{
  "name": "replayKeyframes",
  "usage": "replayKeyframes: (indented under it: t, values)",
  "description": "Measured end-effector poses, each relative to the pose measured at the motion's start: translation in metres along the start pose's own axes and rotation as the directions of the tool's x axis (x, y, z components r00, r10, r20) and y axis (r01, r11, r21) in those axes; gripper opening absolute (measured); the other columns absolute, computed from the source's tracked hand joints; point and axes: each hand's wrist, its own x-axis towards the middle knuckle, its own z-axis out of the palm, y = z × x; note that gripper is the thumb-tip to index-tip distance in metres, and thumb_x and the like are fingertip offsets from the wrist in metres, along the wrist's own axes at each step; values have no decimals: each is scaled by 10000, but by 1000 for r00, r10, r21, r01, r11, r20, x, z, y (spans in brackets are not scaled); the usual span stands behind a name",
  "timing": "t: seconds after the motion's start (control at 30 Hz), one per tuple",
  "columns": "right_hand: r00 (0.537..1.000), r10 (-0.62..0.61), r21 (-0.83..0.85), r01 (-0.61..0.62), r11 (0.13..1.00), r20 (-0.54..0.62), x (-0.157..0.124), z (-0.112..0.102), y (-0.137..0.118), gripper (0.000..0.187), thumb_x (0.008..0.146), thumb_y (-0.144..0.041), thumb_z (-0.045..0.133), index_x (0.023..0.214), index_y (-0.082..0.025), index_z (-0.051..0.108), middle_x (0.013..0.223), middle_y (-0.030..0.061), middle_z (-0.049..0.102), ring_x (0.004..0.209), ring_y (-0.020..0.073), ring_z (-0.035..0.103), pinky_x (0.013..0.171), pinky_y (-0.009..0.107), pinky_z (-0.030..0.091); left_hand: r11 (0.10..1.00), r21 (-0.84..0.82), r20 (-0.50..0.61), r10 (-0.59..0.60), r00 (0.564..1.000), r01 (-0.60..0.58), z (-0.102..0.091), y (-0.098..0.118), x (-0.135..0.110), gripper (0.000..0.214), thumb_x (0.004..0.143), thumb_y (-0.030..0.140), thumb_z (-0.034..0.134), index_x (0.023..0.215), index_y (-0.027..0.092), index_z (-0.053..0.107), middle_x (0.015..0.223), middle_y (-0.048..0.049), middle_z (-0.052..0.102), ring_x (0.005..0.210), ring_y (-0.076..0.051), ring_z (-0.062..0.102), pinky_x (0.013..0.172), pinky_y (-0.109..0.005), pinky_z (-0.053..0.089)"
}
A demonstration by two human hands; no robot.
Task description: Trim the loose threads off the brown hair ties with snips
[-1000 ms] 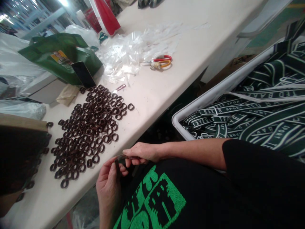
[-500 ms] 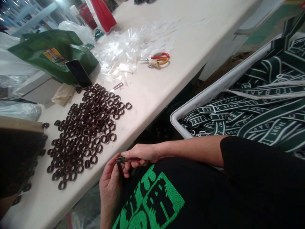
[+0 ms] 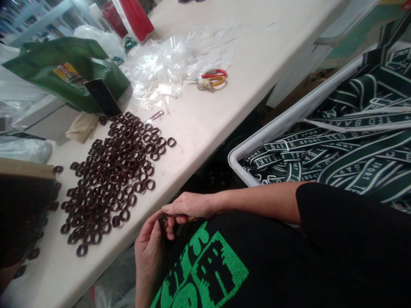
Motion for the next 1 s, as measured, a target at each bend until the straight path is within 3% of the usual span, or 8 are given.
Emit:
replayKeyframes:
  t: [0.23, 0.4, 0.63, 0.73, 0.8, 0.9, 0.97, 1.0]
  values:
    - [998, -61, -41, 60, 997, -24, 1, 1, -1, 490, 917, -563, 566, 699, -126, 594, 562, -57, 458, 538, 59, 375, 525, 211, 293, 1000, 8, -39, -10, 999, 10, 1, 2, -1, 308, 827, 412, 714, 1035, 185, 734, 688, -1, 635, 590, -103, 553, 601, -228, 481]
    - [988, -48, -35, 44, 998, -144, -3, -1, -6, 529, 898, -630, 536, 737, -130, 598, 549, -72, 422, 490, 52, 317, 480, 213, 240, 1000, -19, -63, -3, 998, 2, 6, 8, -3, 344, 806, 427, 732, 1045, 179, 734, 663, 2, 621, 564, -94, 544, 576, -216, 477]
    - [998, -19, -84, 14, 996, -55, -5, -1, -3, 569, 894, -670, 500, 777, -126, 618, 561, -61, 433, 483, 60, 322, 473, 213, 248, 998, -57, -37, 27, 999, -29, 5, 4, -1, 402, 867, 402, 674, 1220, 210, 665, 643, 23, 592, 584, -95, 540, 628, -225, 479]
    - [983, -112, -199, 81, 977, -147, -5, -6, -11, 573, 920, -657, 455, 775, -128, 621, 570, -47, 454, 501, 75, 358, 504, 221, 290, 1000, -30, -49, 7, 999, -8, 3, -2, -1, 395, 857, 419, 683, 1171, 180, 689, 680, 1, 613, 577, -96, 540, 602, -226, 475]
    - [921, -270, -389, 148, 909, -282, -6, -19, -24, 547, 939, -617, 444, 789, -128, 638, 596, -28, 490, 546, 95, 420, 556, 233, 341, 1000, -16, -95, 13, 995, -15, -5, -8, 0, 403, 836, 444, 698, 1132, 172, 703, 720, -18, 635, 598, -107, 564, 605, -233, 487]
    - [737, -523, -702, 93, 706, -428, -7, -55, -50, 468, 941, -546, 463, 822, -143, 668, 636, -8, 541, 605, 125, 485, 612, 250, 373, 999, 40, -249, 22, 968, -12, -38, -21, 2, 441, 768, 501, 730, 1069, 179, 713, 779, -39, 681, 654, -151, 626, 649, -276, 530]
    - [608, -642, -822, -33, 568, -468, -6, -84, -64, 439, 938, -518, 454, 820, -161, 681, 642, 2, 574, 613, 140, 511, 621, 259, 374, 988, 156, -438, 58, 897, 13, -80, -30, 1, 420, 729, 524, 717, 993, 197, 718, 788, -45, 714, 698, -202, 669, 709, -332, 555]
    - [547, -690, -856, -103, 507, -475, -5, -98, -69, 431, 934, -509, 452, 804, -168, 681, 654, 12, 597, 625, 150, 530, 627, 264, 377, 969, 245, -553, 108, 826, 37, -105, -33, 0, 362, 736, 498, 688, 959, 213, 718, 787, -45, 729, 760, -237, 691, 768, -366, 556]
